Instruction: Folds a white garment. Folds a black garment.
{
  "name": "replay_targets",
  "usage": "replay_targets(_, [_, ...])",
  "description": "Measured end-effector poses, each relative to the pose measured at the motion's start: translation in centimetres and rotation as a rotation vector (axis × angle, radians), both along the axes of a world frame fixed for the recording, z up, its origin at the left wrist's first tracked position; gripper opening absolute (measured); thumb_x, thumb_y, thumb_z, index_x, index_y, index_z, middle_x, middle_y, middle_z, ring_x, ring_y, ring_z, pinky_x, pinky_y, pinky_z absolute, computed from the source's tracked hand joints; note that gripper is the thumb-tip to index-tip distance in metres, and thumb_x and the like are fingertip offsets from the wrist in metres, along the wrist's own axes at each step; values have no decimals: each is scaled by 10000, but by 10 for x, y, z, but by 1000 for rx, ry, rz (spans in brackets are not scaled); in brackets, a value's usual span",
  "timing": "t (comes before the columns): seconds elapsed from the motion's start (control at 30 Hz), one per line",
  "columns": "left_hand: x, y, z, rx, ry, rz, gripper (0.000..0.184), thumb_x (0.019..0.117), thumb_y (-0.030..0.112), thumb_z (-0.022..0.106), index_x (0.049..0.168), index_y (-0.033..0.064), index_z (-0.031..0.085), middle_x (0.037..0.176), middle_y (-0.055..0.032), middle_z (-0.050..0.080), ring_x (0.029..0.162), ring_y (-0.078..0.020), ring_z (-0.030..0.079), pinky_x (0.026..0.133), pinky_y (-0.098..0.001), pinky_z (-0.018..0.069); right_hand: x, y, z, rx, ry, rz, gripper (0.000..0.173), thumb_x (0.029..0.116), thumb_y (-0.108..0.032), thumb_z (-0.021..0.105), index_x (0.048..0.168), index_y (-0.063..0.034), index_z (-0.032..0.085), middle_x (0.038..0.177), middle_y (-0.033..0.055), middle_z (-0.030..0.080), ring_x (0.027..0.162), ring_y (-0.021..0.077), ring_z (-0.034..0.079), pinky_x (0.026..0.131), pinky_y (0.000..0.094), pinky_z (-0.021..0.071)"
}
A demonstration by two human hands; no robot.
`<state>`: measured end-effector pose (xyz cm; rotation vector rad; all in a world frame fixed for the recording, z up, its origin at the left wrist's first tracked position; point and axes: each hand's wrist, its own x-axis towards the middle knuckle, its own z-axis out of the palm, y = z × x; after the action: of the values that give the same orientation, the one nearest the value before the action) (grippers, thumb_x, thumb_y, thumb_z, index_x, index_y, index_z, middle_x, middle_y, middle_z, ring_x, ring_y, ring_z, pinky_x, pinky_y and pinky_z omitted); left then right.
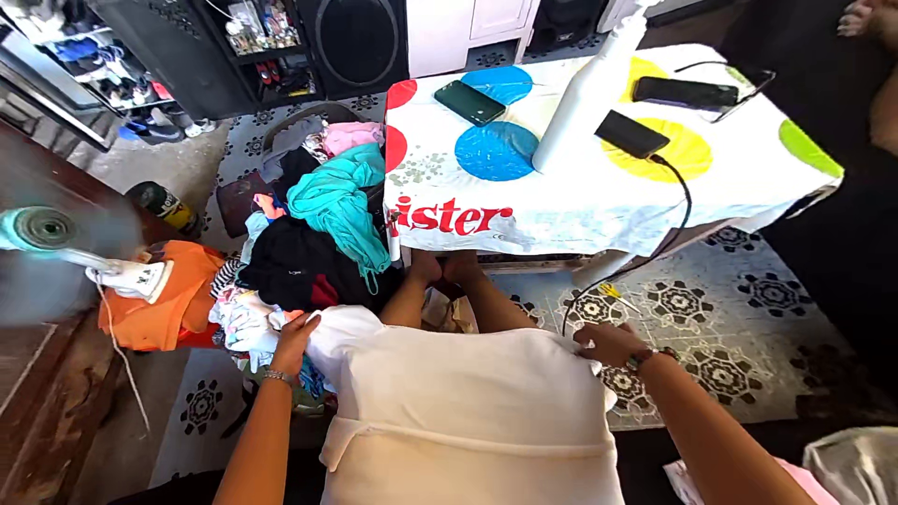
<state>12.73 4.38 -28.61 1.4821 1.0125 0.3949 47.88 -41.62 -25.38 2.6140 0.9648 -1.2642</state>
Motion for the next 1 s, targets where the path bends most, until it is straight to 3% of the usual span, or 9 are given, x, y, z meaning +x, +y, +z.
replay_targets(0.07, [-8, 0, 11, -23, -155, 70, 246, 1055, 103, 526, 1222, -58, 606, 1079, -105, 685, 945, -121, 663, 875, -329, 561, -2, -17, 6, 215, -79, -132, 311, 982, -145, 665, 1234, 34, 695, 1331, 320, 609, 1334, 528, 478, 1113, 752, 239])
replay_targets(0.13, [-22, -4, 26, -39, -308, 110, 220, 1060, 73, 487, 1218, -45, 583, 1042, -71, 697, 939, -129, 684, 881, -350, 581, -12, -37, 15, 596, -89, -364, 253, 978, -41, 641, 1193, 85, 685, 1233, 265, 673, 1210, 382, 614, 1092, 572, 417])
replay_targets(0.2, [-47, -11, 43, -19, -449, 69, 185, 1033, 40, 469, 1150, -2, 606, 1023, -29, 718, 960, -124, 696, 922, -365, 580, -29, -62, 19, 1012, -43, -593, 153, 913, -3, 598, 1046, 17, 672, 988, 37, 707, 917, 74, 662, 873, 282, 556])
replay_targets(0.27, [-84, -22, 56, 28, -525, -8, 131, 960, 94, 580, 1041, 103, 682, 1009, 24, 739, 967, -100, 696, 933, -348, 571, -52, -90, 25, 1277, 69, -680, 154, 851, -39, 583, 951, -135, 652, 907, -112, 709, 832, -26, 657, 770, 194, 565])
replay_targets(0.4, [-173, -54, 57, 69, -378, -199, 203, 783, 362, 845, 971, 297, 805, 1049, 109, 759, 960, -25, 694, 867, -246, 583, -115, -151, 37, 1162, 171, -576, 119, 852, -104, 653, 883, -193, 727, 965, -72, 767, 933, 67, 719, 851, 273, 604])
replay_targets(0.47, [-206, -68, 41, 76, -126, -274, 199, 753, 123, 809, 948, 133, 777, 1053, 4, 750, 968, -102, 702, 861, -306, 599, -133, -172, 28, 868, 61, -440, 223, 826, 101, 626, 1010, 38, 735, 1048, 155, 746, 1026, 266, 707, 960, 456, 560])
replay_targets(0.57, [-218, -77, 13, 130, 287, -445, 270, 839, -55, 708, 1107, -76, 689, 1167, -203, 689, 1136, -293, 644, 1023, -461, 512, -150, -158, 21, 625, -136, -438, 248, 918, 100, 621, 1152, 84, 702, 1179, 297, 688, 1138, 457, 650, 1013, 629, 478])
replay_targets(0.77, [-165, -115, 19, 128, 132, -332, 235, 969, 70, 635, 1168, -47, 679, 1164, -163, 701, 1090, -220, 674, 996, -395, 542, -200, -17, 42, 859, -272, -141, 206, 941, 1, 602, 1101, 48, 723, 1146, 270, 693, 1119, 450, 654, 997, 630, 496])
replay_targets(1.0, [-148, -129, 11, 50, 6, -322, 282, 899, 53, 672, 1146, -78, 639, 1055, -147, 682, 959, -169, 661, 895, -350, 554, -325, 152, 54, 937, -107, 390, 263, 967, -43, 575, 1158, -77, 753, 1067, 198, 721, 1030, 386, 703, 831, 549, 583])
